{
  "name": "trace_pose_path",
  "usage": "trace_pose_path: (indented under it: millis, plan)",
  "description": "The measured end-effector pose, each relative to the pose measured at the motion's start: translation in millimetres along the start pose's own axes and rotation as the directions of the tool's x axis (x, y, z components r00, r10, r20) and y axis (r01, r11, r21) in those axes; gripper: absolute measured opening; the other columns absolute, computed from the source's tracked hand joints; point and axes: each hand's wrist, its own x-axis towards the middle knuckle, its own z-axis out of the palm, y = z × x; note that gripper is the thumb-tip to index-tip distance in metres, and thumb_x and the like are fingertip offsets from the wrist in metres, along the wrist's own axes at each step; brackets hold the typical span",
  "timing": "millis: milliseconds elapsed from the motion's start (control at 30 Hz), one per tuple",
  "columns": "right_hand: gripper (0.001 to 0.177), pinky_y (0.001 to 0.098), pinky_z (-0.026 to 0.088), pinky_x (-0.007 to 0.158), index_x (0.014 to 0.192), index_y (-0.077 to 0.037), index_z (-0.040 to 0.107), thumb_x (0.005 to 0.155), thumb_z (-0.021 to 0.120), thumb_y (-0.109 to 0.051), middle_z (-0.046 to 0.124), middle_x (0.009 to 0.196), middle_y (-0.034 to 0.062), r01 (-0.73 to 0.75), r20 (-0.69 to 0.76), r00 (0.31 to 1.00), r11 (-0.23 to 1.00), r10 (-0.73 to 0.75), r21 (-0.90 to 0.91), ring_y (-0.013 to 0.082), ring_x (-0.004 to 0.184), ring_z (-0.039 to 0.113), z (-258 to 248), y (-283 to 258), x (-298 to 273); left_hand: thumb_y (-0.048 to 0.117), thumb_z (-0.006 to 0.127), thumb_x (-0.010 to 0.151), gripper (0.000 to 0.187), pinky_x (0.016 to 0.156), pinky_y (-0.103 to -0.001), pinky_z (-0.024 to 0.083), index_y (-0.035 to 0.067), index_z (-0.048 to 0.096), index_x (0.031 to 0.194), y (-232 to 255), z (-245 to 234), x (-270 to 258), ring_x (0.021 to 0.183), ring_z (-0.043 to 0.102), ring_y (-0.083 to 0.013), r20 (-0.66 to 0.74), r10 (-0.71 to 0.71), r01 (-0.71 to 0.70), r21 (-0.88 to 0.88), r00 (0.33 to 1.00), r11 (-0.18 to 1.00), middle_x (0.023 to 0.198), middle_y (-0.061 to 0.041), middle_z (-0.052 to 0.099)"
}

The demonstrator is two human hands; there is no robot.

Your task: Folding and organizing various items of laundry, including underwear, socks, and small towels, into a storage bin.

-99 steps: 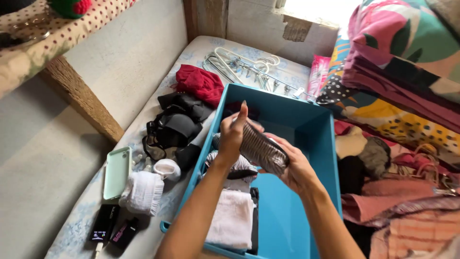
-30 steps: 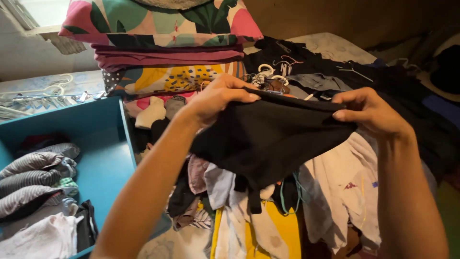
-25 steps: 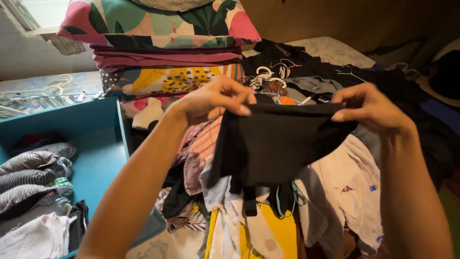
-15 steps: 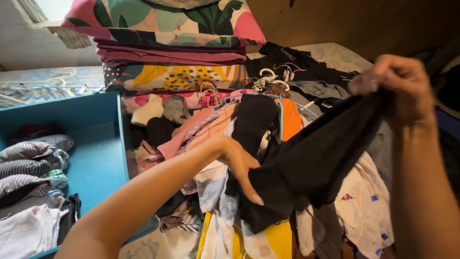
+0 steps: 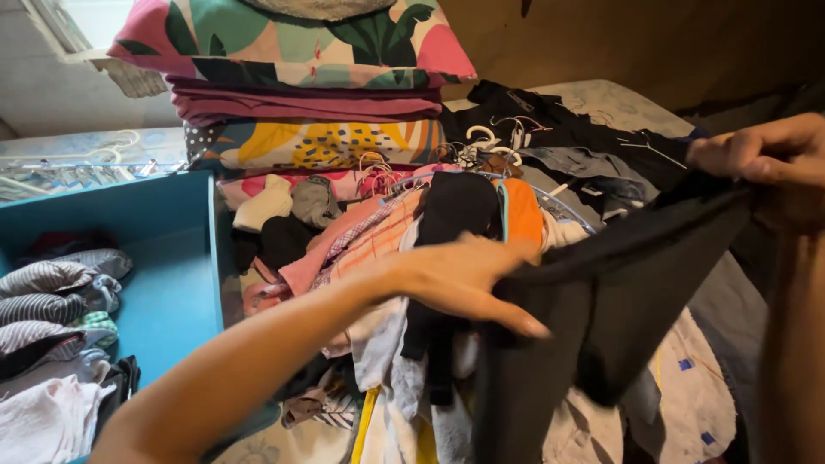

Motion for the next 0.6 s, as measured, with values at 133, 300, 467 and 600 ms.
trace_pose_path:
  millis: [133, 300, 467, 600]
  plan:
    - [0.037, 0.0279, 0.033, 0.065, 0.063, -0.004, 0.058, 0.092, 0.078, -0.015, 0.049, 0.059, -0.0018, 0.037, 0.062, 0.998, 0.962, -0.021, -0.269, 0.0092, 0.061, 0.042, -40, 20, -21, 0.038, 0.083, 0.086, 0.054, 0.093, -0.034, 0.050, 0.001, 0.063, 0.119, -51, -20, -4, 0.105, 0.064, -0.0204, -0.292, 0.205, -0.250, -0.124, 0.934, 0.960, 0.109, -0.013, 0.069]
    - [0.021, 0.0439, 0.039, 0.067, 0.078, 0.007, 0.072, 0.075, 0.087, -0.007, 0.054, 0.069, 0.0155, -0.583, -0.357, 0.776, 0.373, 0.520, -0.722, 0.0254, 0.070, 0.047, 0, 21, -7, 0.026, 0.086, 0.089, 0.046, 0.071, -0.038, 0.041, -0.010, 0.058, 0.093, -33, -67, -16, 0.078, 0.045, -0.0266, -0.189, -0.014, -0.002, -0.086, 0.982, 0.996, 0.082, -0.022, 0.047]
    - [0.008, 0.0340, 0.047, 0.072, 0.079, 0.006, 0.076, 0.075, 0.079, -0.001, 0.064, 0.073, 0.0098, -0.236, -0.052, 0.968, 0.821, 0.245, -0.520, 0.0174, 0.076, 0.059, -42, 32, -32, 0.033, 0.080, 0.085, 0.036, 0.087, -0.045, 0.037, 0.003, 0.072, 0.102, -53, -77, -21, 0.080, 0.062, -0.0307, -0.222, 0.149, -0.057, 0.374, 0.964, 0.926, 0.080, -0.015, 0.068]
    - [0.010, 0.0334, 0.047, 0.068, 0.079, 0.006, 0.076, 0.070, 0.077, 0.009, 0.065, 0.075, 0.0152, -0.367, -0.111, 0.917, 0.702, 0.383, -0.610, 0.0204, 0.073, 0.064, -25, 11, -25, 0.038, 0.078, 0.085, 0.036, 0.097, -0.046, 0.033, 0.009, 0.074, 0.107, -54, -84, -31, 0.085, 0.063, -0.0374, -0.198, 0.047, 0.053, 0.470, 0.979, 0.881, 0.081, -0.015, 0.071]
